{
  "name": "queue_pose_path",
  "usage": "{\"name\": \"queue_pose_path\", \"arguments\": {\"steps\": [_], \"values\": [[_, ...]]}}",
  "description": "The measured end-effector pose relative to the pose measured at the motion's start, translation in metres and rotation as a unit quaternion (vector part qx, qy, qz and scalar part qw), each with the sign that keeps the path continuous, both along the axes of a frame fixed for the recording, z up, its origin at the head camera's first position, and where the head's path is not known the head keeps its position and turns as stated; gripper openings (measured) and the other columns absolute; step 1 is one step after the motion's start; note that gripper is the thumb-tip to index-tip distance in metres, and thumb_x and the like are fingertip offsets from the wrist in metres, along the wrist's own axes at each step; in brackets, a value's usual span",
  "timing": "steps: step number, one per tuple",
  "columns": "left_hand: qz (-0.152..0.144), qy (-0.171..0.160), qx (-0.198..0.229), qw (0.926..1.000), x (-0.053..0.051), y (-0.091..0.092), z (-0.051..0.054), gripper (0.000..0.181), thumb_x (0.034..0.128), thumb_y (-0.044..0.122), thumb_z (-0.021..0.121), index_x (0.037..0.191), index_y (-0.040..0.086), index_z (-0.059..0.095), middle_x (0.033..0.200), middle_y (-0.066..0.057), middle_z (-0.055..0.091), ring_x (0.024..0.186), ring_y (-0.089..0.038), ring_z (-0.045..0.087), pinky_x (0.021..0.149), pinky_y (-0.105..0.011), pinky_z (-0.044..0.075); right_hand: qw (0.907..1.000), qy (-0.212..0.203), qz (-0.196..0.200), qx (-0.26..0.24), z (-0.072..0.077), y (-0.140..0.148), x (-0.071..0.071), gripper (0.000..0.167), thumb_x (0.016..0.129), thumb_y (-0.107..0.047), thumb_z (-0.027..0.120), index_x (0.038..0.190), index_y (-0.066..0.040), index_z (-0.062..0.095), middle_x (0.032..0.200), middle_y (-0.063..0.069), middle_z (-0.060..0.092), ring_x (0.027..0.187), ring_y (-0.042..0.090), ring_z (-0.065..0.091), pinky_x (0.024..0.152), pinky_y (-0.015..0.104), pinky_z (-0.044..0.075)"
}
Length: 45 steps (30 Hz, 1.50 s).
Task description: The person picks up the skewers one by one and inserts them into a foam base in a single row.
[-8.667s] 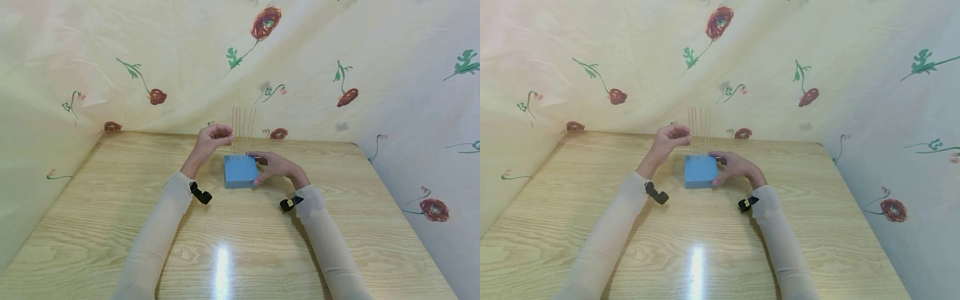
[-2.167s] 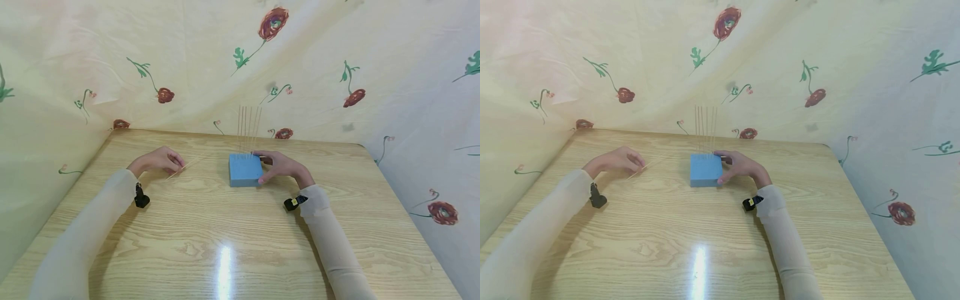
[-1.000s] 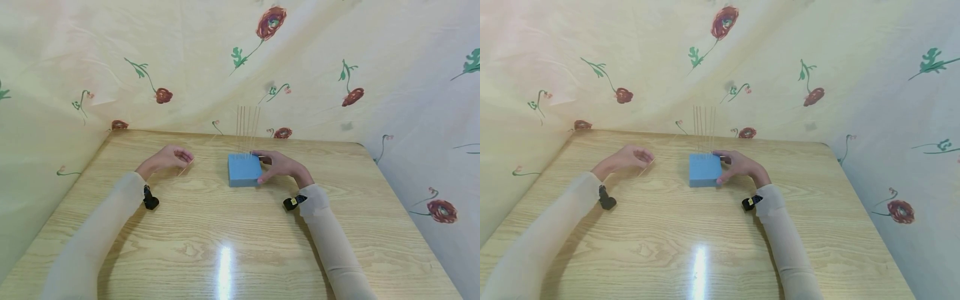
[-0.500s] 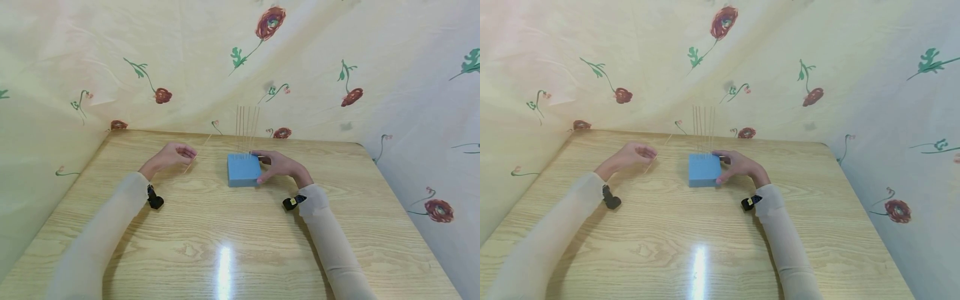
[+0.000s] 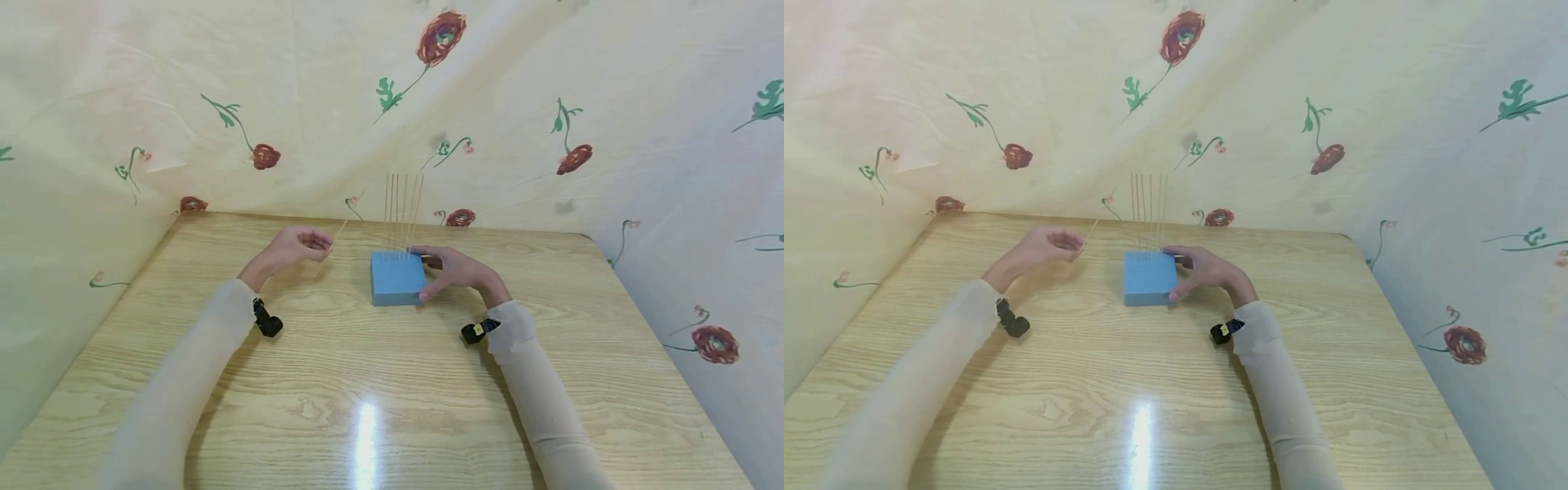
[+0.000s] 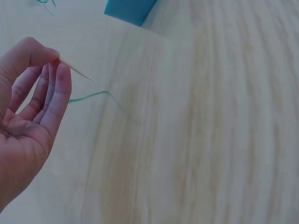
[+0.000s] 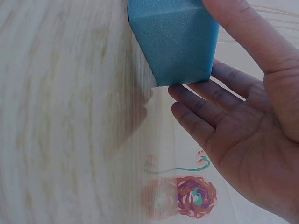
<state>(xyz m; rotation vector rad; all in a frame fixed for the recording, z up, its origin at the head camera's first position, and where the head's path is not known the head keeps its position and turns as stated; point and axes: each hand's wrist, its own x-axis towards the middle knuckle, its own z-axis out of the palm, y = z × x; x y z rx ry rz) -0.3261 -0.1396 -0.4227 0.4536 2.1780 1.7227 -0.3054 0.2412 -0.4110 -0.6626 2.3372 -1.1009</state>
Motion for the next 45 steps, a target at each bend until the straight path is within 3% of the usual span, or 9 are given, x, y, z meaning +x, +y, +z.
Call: {"name": "queue_pose_path", "arguments": {"steps": [7,12,21,28,45], "values": [[-0.008,0.004,0.004,0.9999,-0.004,0.008,0.005,0.042,0.0938,0.005,0.072,0.13,-0.012,0.059,0.117,-0.019,0.07,0.095,-0.012,0.068,0.086,-0.025,0.059,1.0,0.004,0.002,-0.002,0.0,0.0,-0.001,0.106,0.074,-0.021,0.094,0.16,-0.012,0.033,0.166,0.015,0.029,0.151,0.042,0.032,0.124,0.055,0.028],[-0.021,0.008,0.034,0.9992,-0.005,0.013,0.01,0.032,0.0932,0.004,0.072,0.123,-0.006,0.065,0.11,-0.015,0.072,0.097,-0.018,0.069,0.088,-0.03,0.06,1.0,0.005,0.003,0.001,-0.001,0.0,-0.001,0.105,0.075,-0.021,0.093,0.16,-0.011,0.032,0.167,0.016,0.029,0.151,0.043,0.032,0.124,0.056,0.028],[-0.026,0.036,0.083,0.9955,-0.008,0.027,0.02,0.023,0.0922,-0.001,0.071,0.115,0.002,0.07,0.1,0.002,0.072,0.094,-0.013,0.067,0.085,-0.024,0.059,0.9999,0.009,-0.003,0.01,0.001,0.003,0.0,0.106,0.074,-0.022,0.093,0.16,-0.011,0.032,0.167,0.015,0.028,0.151,0.042,0.032,0.124,0.055,0.029],[-0.023,0.041,0.14,0.989,-0.006,0.044,0.024,0.023,0.0914,-0.009,0.067,0.106,0.008,0.071,0.096,0.002,0.071,0.09,-0.015,0.068,0.08,-0.025,0.061,0.9999,0.011,0.003,0.007,-0.002,0.002,-0.002,0.107,0.075,-0.022,0.093,0.16,-0.011,0.031,0.167,0.014,0.027,0.152,0.041,0.03,0.124,0.053,0.028],[0.007,0.058,0.203,0.9774,-0.003,0.076,0.019,0.021,0.0919,-0.01,0.066,0.102,0.008,0.068,0.09,0.002,0.071,0.087,-0.018,0.066,0.078,-0.024,0.059,0.9999,0.008,0.001,0.012,-0.003,0.0,-0.001,0.109,0.072,-0.024,0.095,0.16,-0.012,0.032,0.167,0.013,0.029,0.152,0.04,0.032,0.124,0.052,0.029]]}}
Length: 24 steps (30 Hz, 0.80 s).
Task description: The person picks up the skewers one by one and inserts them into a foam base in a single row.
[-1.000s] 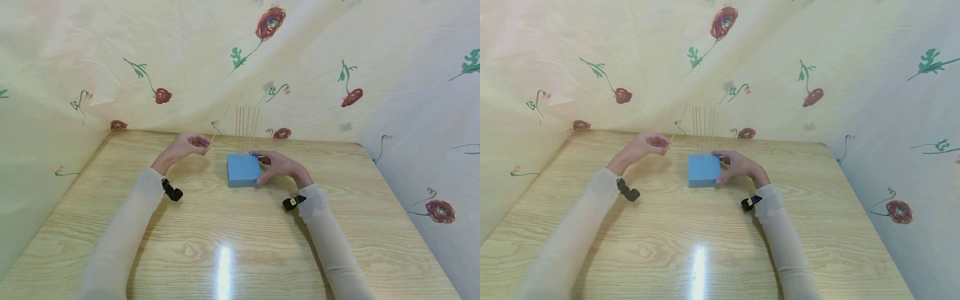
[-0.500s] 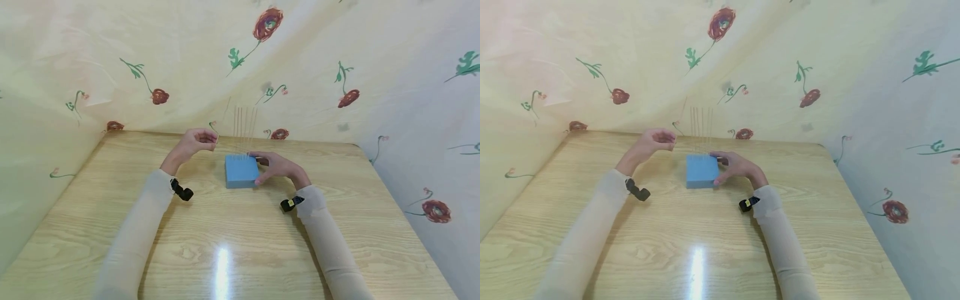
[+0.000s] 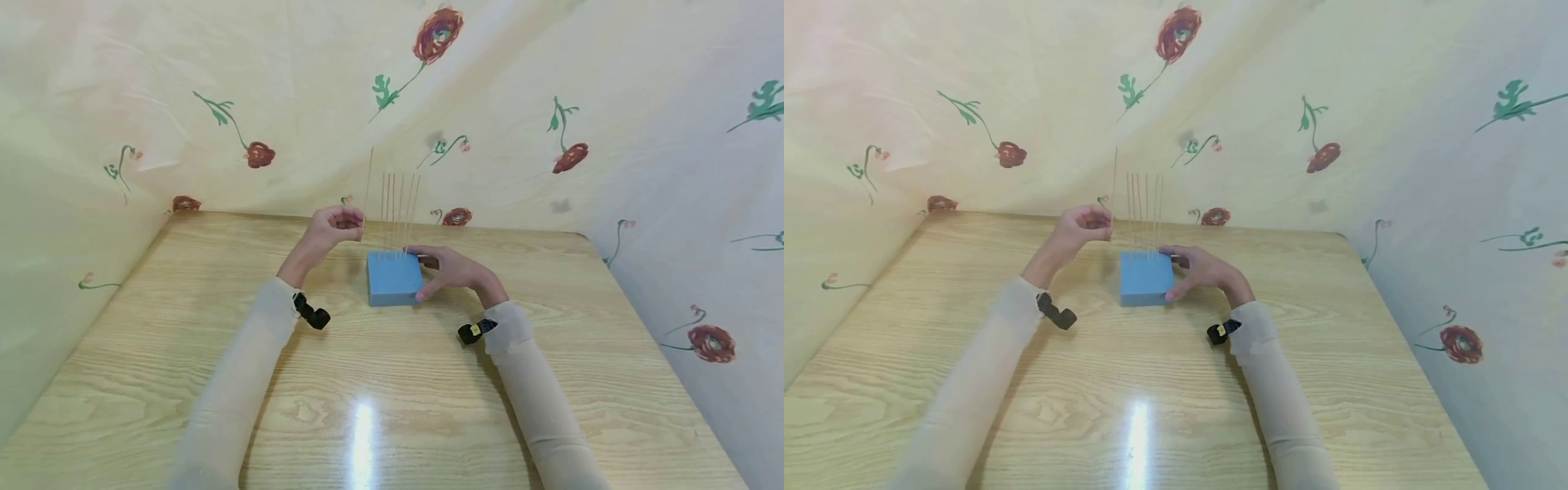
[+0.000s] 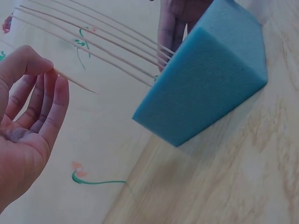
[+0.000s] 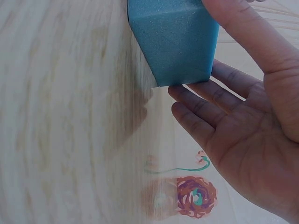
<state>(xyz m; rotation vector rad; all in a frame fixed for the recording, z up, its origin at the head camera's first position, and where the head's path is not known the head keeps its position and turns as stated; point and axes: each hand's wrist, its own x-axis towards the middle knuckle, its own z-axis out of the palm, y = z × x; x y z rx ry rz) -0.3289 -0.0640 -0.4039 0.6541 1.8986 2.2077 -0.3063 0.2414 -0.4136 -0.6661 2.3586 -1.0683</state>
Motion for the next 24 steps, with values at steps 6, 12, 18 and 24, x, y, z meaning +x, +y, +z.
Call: {"name": "queue_pose_path", "arguments": {"steps": [6,12,18,24], "values": [[0.011,-0.002,0.004,0.9999,0.002,0.004,-0.004,0.018,0.093,-0.008,0.066,0.103,0.007,0.068,0.091,0.001,0.07,0.086,-0.018,0.066,0.076,-0.022,0.059,1.0,-0.005,-0.002,-0.002,0.0,0.0,0.0,0.11,0.071,-0.025,0.095,0.16,-0.013,0.032,0.167,0.011,0.028,0.153,0.038,0.031,0.125,0.051,0.028],[0.019,-0.009,0.019,0.9996,0.002,0.009,-0.009,0.02,0.0925,-0.01,0.065,0.104,0.006,0.067,0.09,0.001,0.069,0.082,-0.013,0.066,0.076,-0.022,0.059,1.0,-0.004,0.001,-0.004,0.001,0.001,0.0,0.111,0.071,-0.025,0.095,0.161,-0.013,0.031,0.168,0.012,0.028,0.152,0.039,0.031,0.125,0.052,0.028],[0.023,-0.006,0.021,0.9995,0.002,0.014,-0.012,0.02,0.0919,-0.01,0.066,0.104,0.005,0.068,0.09,-0.001,0.069,0.082,-0.013,0.066,0.075,-0.022,0.06,1.0,-0.003,0.002,-0.008,0.0,0.001,0.001,0.11,0.072,-0.025,0.095,0.161,-0.012,0.031,0.168,0.013,0.028,0.153,0.039,0.03,0.124,0.053,0.029],[0.03,-0.009,0.004,0.9995,-0.001,0.017,-0.016,0.019,0.0922,-0.008,0.067,0.106,0.005,0.067,0.091,0.001,0.069,0.085,-0.014,0.066,0.077,-0.023,0.06,1.0,0.0,0.0,-0.001,0.001,0.0,0.0,0.109,0.072,-0.025,0.095,0.16,-0.013,0.032,0.167,0.012,0.029,0.152,0.038,0.031,0.125,0.052,0.029]]}}
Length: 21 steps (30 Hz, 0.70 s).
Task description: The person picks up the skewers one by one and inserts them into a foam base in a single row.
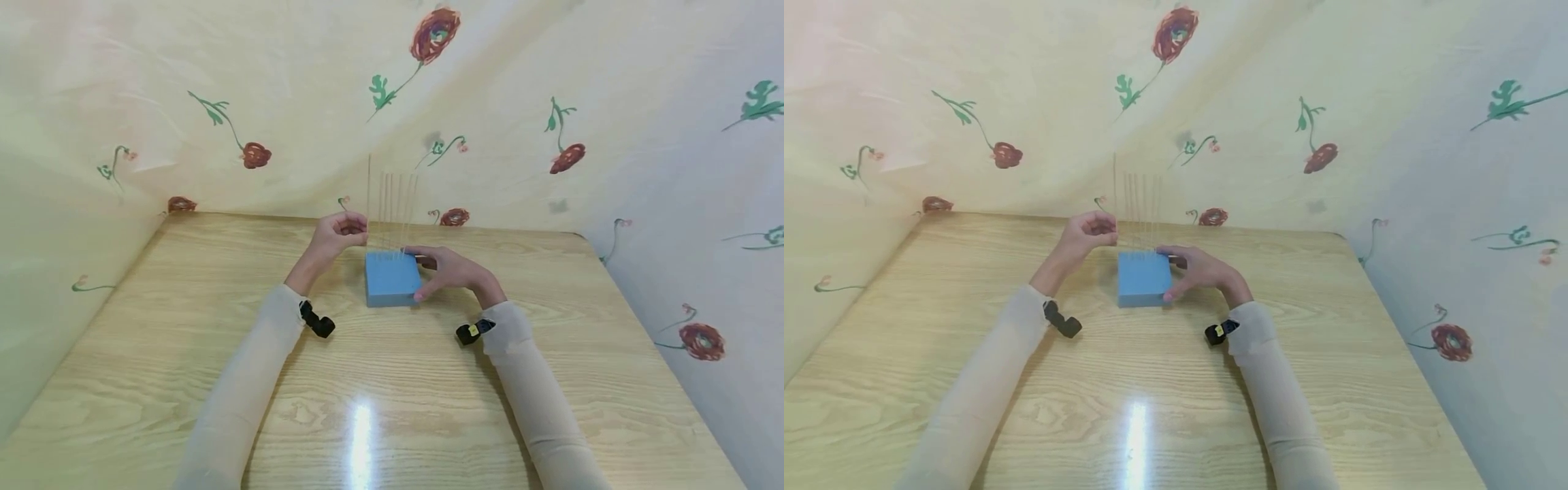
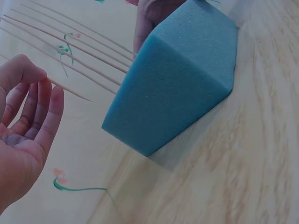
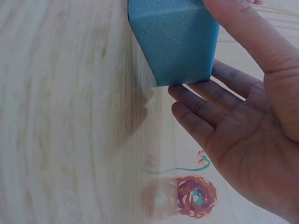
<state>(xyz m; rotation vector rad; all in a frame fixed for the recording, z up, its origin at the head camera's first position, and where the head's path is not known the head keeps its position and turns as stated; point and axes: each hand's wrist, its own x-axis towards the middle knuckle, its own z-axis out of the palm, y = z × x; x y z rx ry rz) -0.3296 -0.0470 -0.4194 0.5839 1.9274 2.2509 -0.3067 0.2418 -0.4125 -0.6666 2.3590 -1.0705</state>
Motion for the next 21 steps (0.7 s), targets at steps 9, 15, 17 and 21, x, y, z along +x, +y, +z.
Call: {"name": "queue_pose_path", "arguments": {"steps": [9,15,17,21], "values": [[-0.005,0.006,-0.001,1.0,0.0037,0.0084,-0.0047,0.019,0.0914,-0.009,0.067,0.105,0.004,0.068,0.093,-0.005,0.07,0.085,-0.014,0.066,0.076,-0.021,0.059,0.9998,-0.008,0.004,-0.018,-0.0026,0.0011,0.0027,0.105,0.075,-0.02,0.093,0.16,-0.011,0.031,0.167,0.012,0.03,0.152,0.037,0.032,0.125,0.051,0.029],[0.004,0.011,-0.001,0.9999,0.0028,0.0096,-0.0034,0.019,0.0916,-0.006,0.068,0.105,0.006,0.068,0.094,-0.002,0.069,0.086,-0.013,0.065,0.076,-0.021,0.058,0.9999,-0.002,0.003,-0.015,-0.0013,0.0003,0.0,0.106,0.074,-0.018,0.093,0.16,-0.012,0.031,0.167,0.009,0.03,0.153,0.033,0.031,0.126,0.048,0.028],[0.011,0.014,-0.001,0.9998,0.0018,0.0094,-0.0042,0.019,0.0915,-0.007,0.067,0.105,0.005,0.068,0.096,-0.008,0.069,0.086,-0.014,0.065,0.076,-0.021,0.057,0.9998,-0.002,0.006,-0.016,-0.0014,-0.0004,-0.0012,0.107,0.074,-0.018,0.093,0.161,-0.011,0.031,0.167,0.01,0.029,0.154,0.034,0.03,0.126,0.048,0.028],[0.018,0.021,-0.01,0.9996,0.0017,0.0084,-0.0064,0.018,0.0914,-0.007,0.068,0.106,0.003,0.068,0.097,-0.012,0.069,0.085,-0.013,0.066,0.076,-0.021,0.057,0.9997,-0.01,0.01,-0.021,-0.0019,-0.0017,-0.0019,0.107,0.075,-0.017,0.092,0.161,-0.009,0.029,0.167,0.013,0.028,0.153,0.037,0.03,0.125,0.051,0.027]]}}
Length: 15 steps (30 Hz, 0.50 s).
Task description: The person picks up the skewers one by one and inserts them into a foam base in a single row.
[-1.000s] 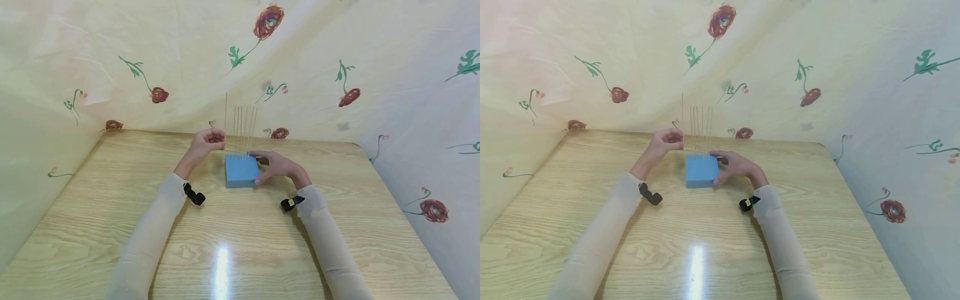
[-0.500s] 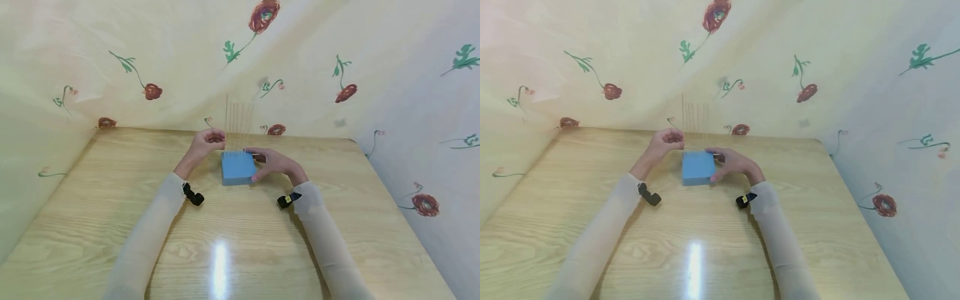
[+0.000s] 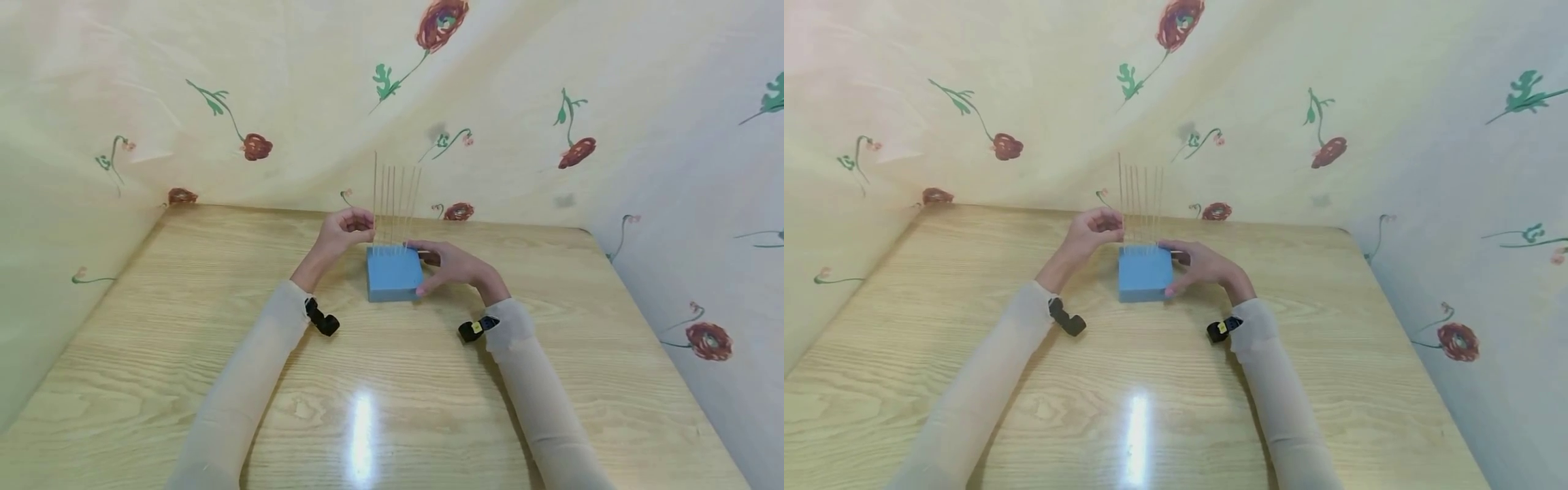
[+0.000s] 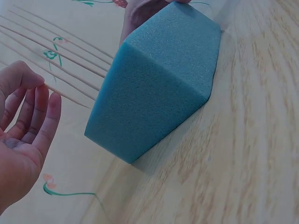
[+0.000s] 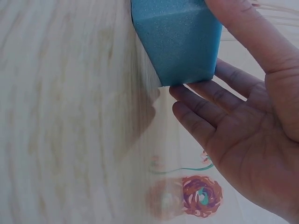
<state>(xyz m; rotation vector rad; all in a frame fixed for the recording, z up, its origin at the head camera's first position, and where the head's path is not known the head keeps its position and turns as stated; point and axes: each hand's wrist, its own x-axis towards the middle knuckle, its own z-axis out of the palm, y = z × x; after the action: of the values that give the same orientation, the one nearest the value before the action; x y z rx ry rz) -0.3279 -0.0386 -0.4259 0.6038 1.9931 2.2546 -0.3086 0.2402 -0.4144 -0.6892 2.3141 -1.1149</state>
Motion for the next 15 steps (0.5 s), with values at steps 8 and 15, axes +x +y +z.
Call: {"name": "queue_pose_path", "arguments": {"steps": [8,15], "values": [[0.002,0.009,-0.004,1.0,-0.0012,0.0,-0.0021,0.017,0.091,-0.007,0.068,0.106,0.002,0.068,0.095,-0.008,0.07,0.085,-0.013,0.065,0.076,-0.02,0.057,1.0,-0.001,-0.002,-0.004,0.0003,0.0001,0.0003,0.107,0.075,-0.019,0.093,0.161,-0.01,0.029,0.167,0.013,0.028,0.153,0.038,0.03,0.125,0.052,0.028],[0.001,0.01,0.0,1.0,-0.0019,0.0013,-0.0046,0.017,0.0908,-0.007,0.069,0.106,0.001,0.068,0.097,-0.011,0.07,0.085,-0.012,0.066,0.076,-0.021,0.057,1.0,-0.001,-0.002,-0.009,-0.0013,0.0008,0.0009,0.109,0.073,-0.02,0.094,0.161,-0.01,0.03,0.167,0.011,0.029,0.154,0.035,0.029,0.125,0.05,0.028]]}}
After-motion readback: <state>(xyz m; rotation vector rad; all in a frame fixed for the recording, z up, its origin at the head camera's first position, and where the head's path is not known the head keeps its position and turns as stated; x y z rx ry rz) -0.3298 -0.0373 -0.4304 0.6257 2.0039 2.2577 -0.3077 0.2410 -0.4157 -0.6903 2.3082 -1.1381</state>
